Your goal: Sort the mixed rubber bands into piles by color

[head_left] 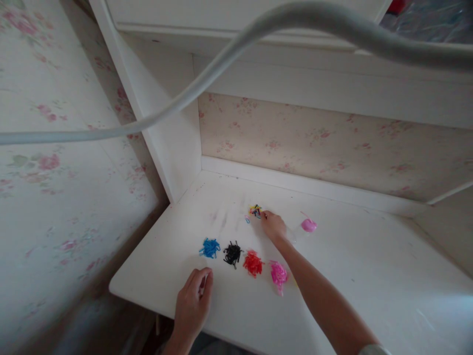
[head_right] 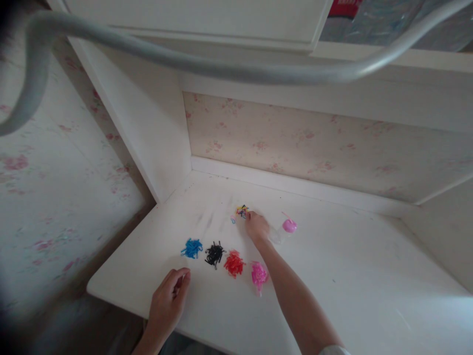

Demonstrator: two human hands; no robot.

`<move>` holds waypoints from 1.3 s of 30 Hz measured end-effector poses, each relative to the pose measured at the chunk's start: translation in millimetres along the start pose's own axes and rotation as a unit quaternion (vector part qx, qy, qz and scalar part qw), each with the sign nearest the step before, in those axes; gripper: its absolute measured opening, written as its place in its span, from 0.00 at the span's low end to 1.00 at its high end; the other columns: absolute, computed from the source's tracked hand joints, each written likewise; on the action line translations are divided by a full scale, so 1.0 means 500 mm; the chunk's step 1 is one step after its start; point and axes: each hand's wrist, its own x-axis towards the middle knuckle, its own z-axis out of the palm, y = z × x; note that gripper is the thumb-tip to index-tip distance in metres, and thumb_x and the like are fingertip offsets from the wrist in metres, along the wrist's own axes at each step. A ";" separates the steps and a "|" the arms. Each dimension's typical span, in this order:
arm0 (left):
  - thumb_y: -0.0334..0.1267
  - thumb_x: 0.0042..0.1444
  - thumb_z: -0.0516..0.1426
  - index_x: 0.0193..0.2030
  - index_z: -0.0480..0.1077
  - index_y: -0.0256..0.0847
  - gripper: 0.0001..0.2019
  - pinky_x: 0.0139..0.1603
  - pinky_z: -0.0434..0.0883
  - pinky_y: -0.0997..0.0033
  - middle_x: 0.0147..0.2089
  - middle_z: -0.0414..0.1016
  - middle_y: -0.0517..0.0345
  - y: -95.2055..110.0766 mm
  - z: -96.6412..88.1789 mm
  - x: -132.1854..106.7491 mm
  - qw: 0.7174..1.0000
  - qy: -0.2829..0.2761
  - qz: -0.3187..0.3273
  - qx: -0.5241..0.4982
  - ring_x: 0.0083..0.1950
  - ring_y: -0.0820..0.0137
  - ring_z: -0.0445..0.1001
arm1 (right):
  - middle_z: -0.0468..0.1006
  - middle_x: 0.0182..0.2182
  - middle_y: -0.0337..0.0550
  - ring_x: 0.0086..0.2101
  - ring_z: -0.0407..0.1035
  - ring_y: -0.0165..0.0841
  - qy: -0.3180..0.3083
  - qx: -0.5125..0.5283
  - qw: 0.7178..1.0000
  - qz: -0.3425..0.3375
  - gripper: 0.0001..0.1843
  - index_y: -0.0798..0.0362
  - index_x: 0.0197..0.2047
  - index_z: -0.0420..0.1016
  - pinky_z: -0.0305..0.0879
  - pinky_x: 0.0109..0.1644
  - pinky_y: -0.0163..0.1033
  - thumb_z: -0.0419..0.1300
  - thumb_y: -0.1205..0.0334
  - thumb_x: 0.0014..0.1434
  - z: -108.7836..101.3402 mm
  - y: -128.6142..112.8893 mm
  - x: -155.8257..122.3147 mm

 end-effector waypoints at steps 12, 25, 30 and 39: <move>0.43 0.63 0.48 0.43 0.69 0.42 0.12 0.32 0.70 0.75 0.32 0.71 0.58 0.007 0.000 0.000 1.000 -0.011 0.009 0.022 0.30 0.72 0.72 | 0.78 0.44 0.49 0.43 0.73 0.37 0.022 0.039 0.999 0.004 0.23 0.48 0.53 0.73 0.63 0.42 0.36 0.41 0.53 0.66 0.000 0.034 -0.007; 0.42 0.62 0.48 0.42 0.70 0.42 0.12 0.33 0.71 0.76 0.32 0.73 0.58 0.010 0.003 0.000 0.999 0.001 0.024 0.038 0.30 0.73 0.73 | 0.79 0.41 0.46 0.41 0.73 0.34 0.048 0.068 0.997 0.003 0.22 0.49 0.51 0.74 0.62 0.39 0.33 0.43 0.53 0.66 -0.002 0.041 -0.022; 0.42 0.62 0.48 0.41 0.70 0.42 0.11 0.34 0.71 0.76 0.33 0.73 0.58 0.005 0.005 -0.002 0.999 0.000 0.038 0.039 0.32 0.73 0.74 | 0.80 0.36 0.42 0.36 0.74 0.33 0.069 0.088 0.993 -0.049 0.22 0.46 0.51 0.74 0.60 0.36 0.31 0.43 0.52 0.66 -0.014 0.033 -0.091; 0.43 0.62 0.48 0.41 0.69 0.43 0.11 0.32 0.69 0.77 0.30 0.71 0.60 0.006 0.009 -0.005 0.997 -0.016 0.051 0.058 0.29 0.74 0.72 | 0.81 0.29 0.39 0.29 0.74 0.30 0.077 0.088 0.979 -0.169 0.20 0.43 0.46 0.77 0.59 0.32 0.29 0.44 0.52 0.67 -0.004 0.060 -0.296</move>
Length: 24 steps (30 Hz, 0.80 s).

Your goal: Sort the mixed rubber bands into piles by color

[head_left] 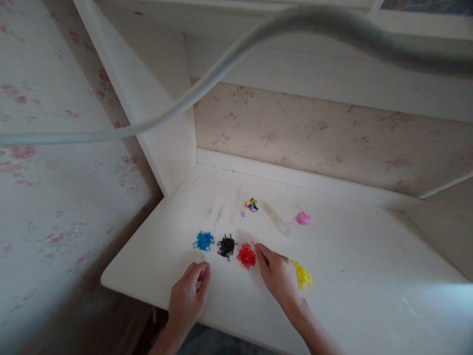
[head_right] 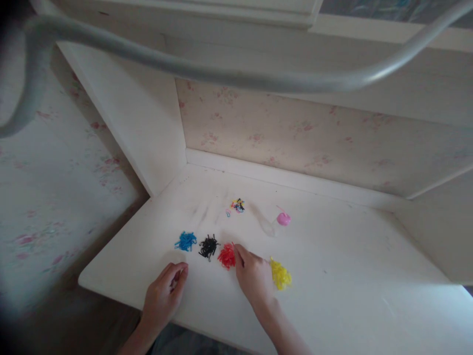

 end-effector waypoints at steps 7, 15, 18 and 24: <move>0.42 0.62 0.49 0.41 0.69 0.44 0.10 0.33 0.69 0.77 0.33 0.72 0.60 0.001 0.003 0.000 1.000 -0.001 0.006 0.015 0.30 0.74 0.73 | 0.81 0.28 0.38 0.25 0.74 0.31 -0.027 -0.117 0.993 -0.022 0.17 0.41 0.44 0.77 0.56 0.26 0.31 0.46 0.59 0.65 0.028 0.001 -0.030; 0.42 0.62 0.50 0.42 0.69 0.43 0.10 0.33 0.69 0.77 0.33 0.71 0.60 -0.001 0.006 -0.003 1.000 -0.008 0.002 0.017 0.30 0.75 0.72 | 0.81 0.28 0.39 0.26 0.74 0.32 -0.031 -0.090 0.995 -0.022 0.18 0.40 0.48 0.76 0.59 0.27 0.30 0.46 0.57 0.65 0.023 0.009 -0.038; 0.42 0.61 0.50 0.41 0.70 0.43 0.10 0.31 0.68 0.77 0.31 0.71 0.61 0.000 0.005 -0.001 1.000 -0.014 -0.005 0.006 0.28 0.74 0.71 | 0.81 0.29 0.40 0.27 0.75 0.31 0.000 -0.029 1.000 -0.004 0.19 0.43 0.45 0.78 0.61 0.30 0.29 0.46 0.55 0.66 0.015 0.022 -0.056; 0.43 0.62 0.49 0.42 0.71 0.42 0.12 0.32 0.68 0.76 0.31 0.73 0.60 0.031 -0.016 0.044 0.999 -0.048 0.009 0.004 0.29 0.74 0.71 | 0.82 0.33 0.46 0.28 0.75 0.31 0.059 0.124 0.989 0.057 0.24 0.51 0.43 0.79 0.66 0.35 0.29 0.46 0.48 0.65 0.022 0.078 -0.139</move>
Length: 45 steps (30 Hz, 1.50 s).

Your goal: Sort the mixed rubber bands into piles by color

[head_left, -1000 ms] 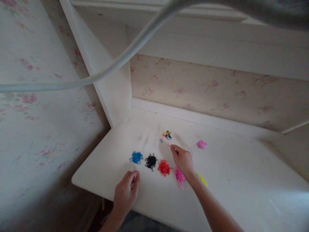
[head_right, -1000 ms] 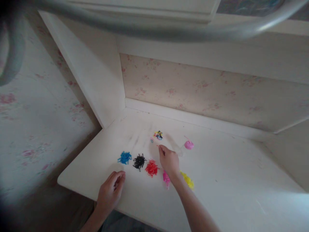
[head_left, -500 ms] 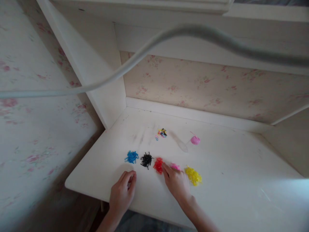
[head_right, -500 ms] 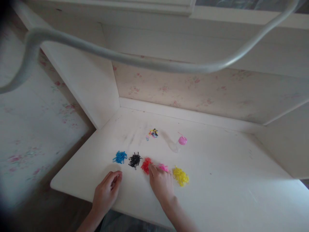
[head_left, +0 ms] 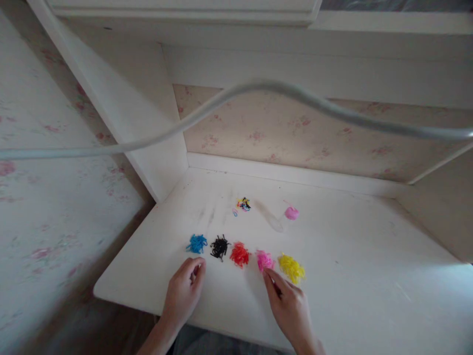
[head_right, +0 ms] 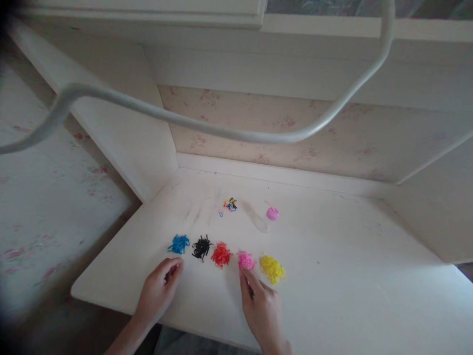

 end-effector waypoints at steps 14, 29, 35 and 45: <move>0.44 0.59 0.50 0.39 0.74 0.44 0.13 0.41 0.67 0.72 0.43 0.76 0.55 0.122 0.107 0.292 0.963 -0.132 0.020 0.233 0.42 0.68 0.75 | 0.81 0.34 0.43 0.30 0.75 0.31 -0.007 0.120 0.987 0.103 0.24 0.51 0.42 0.79 0.67 0.36 0.28 0.48 0.45 0.63 0.017 0.044 -0.060; 0.39 0.62 0.46 0.41 0.74 0.40 0.16 0.40 0.68 0.68 0.45 0.75 0.48 0.118 0.130 0.327 0.960 -0.112 0.013 0.258 0.41 0.65 0.75 | 0.81 0.32 0.43 0.29 0.75 0.31 -0.006 0.122 0.990 0.072 0.22 0.50 0.41 0.79 0.66 0.33 0.28 0.48 0.48 0.64 0.014 0.046 -0.061; 0.42 0.62 0.47 0.39 0.73 0.46 0.14 0.39 0.66 0.73 0.43 0.76 0.58 0.087 0.041 0.295 0.970 -0.072 0.002 0.233 0.41 0.70 0.75 | 0.81 0.33 0.44 0.29 0.75 0.31 -0.015 0.109 0.992 0.064 0.22 0.51 0.42 0.79 0.67 0.34 0.29 0.48 0.48 0.64 0.017 0.055 -0.064; 0.43 0.61 0.48 0.43 0.72 0.45 0.13 0.40 0.67 0.75 0.42 0.76 0.59 -0.027 -0.038 0.140 0.980 -0.004 -0.036 0.193 0.38 0.72 0.75 | 0.82 0.33 0.44 0.30 0.76 0.33 -0.027 0.068 0.995 0.072 0.25 0.50 0.41 0.80 0.69 0.34 0.30 0.47 0.44 0.63 0.021 0.057 -0.066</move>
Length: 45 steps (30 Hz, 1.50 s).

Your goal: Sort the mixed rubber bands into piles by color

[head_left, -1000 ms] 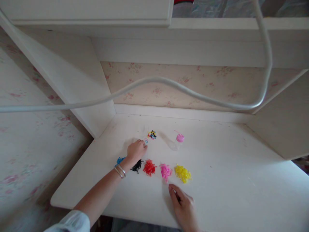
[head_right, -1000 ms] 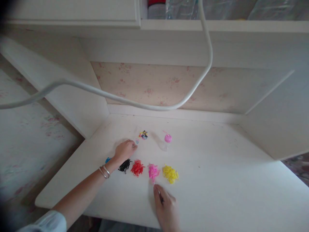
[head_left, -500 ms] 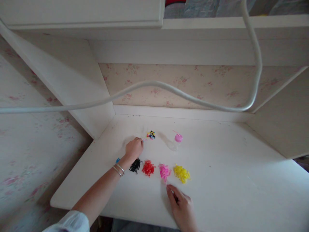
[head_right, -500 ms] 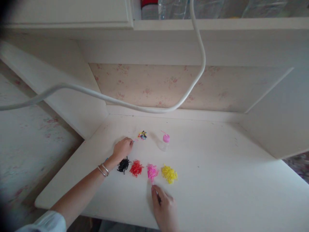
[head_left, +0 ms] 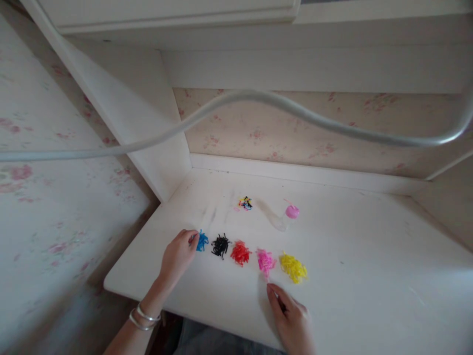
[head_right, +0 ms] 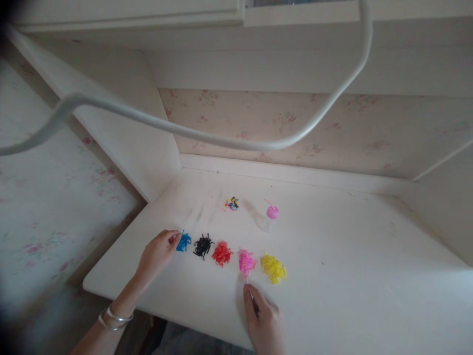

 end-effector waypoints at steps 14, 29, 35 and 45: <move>0.43 0.61 0.48 0.47 0.70 0.44 0.14 0.38 0.68 0.74 0.38 0.75 0.58 -0.028 -0.005 -0.073 0.998 0.051 -0.018 -0.027 0.35 0.71 0.74 | 0.80 0.26 0.42 0.23 0.71 0.30 -0.001 0.029 0.999 0.021 0.28 0.53 0.39 0.80 0.66 0.29 0.29 0.48 0.41 0.61 -0.011 -0.027 0.006; 0.45 0.61 0.48 0.43 0.70 0.43 0.13 0.36 0.69 0.74 0.34 0.74 0.60 -0.045 0.043 -0.160 0.984 0.079 -0.051 -0.153 0.32 0.72 0.73 | 0.79 0.42 0.47 0.43 0.72 0.37 -0.140 -0.291 0.946 -0.040 0.21 0.44 0.58 0.67 0.64 0.44 0.38 0.49 0.54 0.63 0.037 -0.242 0.366; 0.44 0.62 0.47 0.44 0.69 0.45 0.13 0.34 0.69 0.75 0.34 0.74 0.61 -0.042 0.043 -0.163 0.989 0.077 -0.036 -0.120 0.31 0.73 0.73 | 0.77 0.45 0.53 0.45 0.72 0.42 -0.151 -0.335 0.930 -0.024 0.20 0.46 0.56 0.68 0.65 0.44 0.45 0.45 0.55 0.66 0.086 -0.243 0.412; 0.43 0.62 0.47 0.44 0.69 0.45 0.13 0.34 0.68 0.77 0.34 0.74 0.61 -0.046 0.049 -0.161 0.994 0.075 -0.007 -0.073 0.33 0.74 0.74 | 0.76 0.43 0.56 0.44 0.72 0.41 -0.137 -0.351 0.926 -0.020 0.21 0.55 0.51 0.71 0.63 0.45 0.42 0.42 0.56 0.67 0.058 -0.216 0.387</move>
